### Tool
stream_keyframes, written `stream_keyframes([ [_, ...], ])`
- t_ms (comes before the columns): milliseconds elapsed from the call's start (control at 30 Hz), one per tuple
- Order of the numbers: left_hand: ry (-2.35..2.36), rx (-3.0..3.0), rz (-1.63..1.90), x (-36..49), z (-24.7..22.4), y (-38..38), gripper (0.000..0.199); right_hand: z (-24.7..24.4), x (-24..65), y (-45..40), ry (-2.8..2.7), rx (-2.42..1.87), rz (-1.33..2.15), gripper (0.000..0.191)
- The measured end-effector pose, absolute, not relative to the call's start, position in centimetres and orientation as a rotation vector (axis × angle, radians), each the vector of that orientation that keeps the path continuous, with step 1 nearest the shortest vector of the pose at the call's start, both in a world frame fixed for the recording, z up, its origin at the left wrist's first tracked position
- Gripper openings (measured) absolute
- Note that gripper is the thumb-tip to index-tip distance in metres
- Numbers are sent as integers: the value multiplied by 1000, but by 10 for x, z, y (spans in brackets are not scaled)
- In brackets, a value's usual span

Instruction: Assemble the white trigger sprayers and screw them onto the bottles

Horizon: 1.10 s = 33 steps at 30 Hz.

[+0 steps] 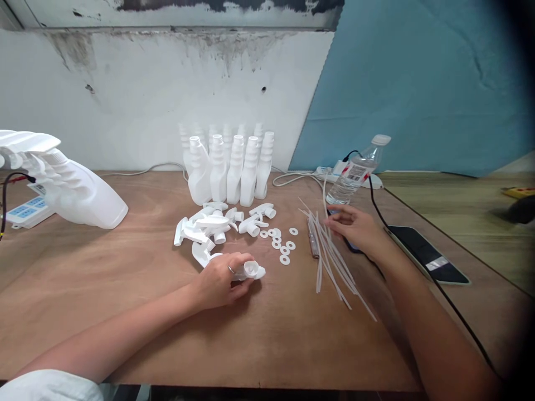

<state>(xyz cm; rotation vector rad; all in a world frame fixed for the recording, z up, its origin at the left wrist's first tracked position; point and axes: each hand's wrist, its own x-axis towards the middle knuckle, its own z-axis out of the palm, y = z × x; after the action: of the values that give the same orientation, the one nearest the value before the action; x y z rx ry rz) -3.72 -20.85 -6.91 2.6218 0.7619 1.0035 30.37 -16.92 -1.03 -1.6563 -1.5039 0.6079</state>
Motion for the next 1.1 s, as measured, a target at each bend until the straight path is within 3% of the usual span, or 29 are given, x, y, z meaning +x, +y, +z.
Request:
stream_keyframes([
  [267, 773, 2589, 962, -38, -66, -208, 37, -9, 198, -215, -1436, -858, 1196, 16],
  [600, 760, 2608, 991, -37, -67, -208, 35, -34, 186, -225, -1727, -792, 960, 11],
  [1100, 769, 2623, 986, -37, -67, -209, 36, -26, 183, -228, -1908, -833, 736, 18],
])
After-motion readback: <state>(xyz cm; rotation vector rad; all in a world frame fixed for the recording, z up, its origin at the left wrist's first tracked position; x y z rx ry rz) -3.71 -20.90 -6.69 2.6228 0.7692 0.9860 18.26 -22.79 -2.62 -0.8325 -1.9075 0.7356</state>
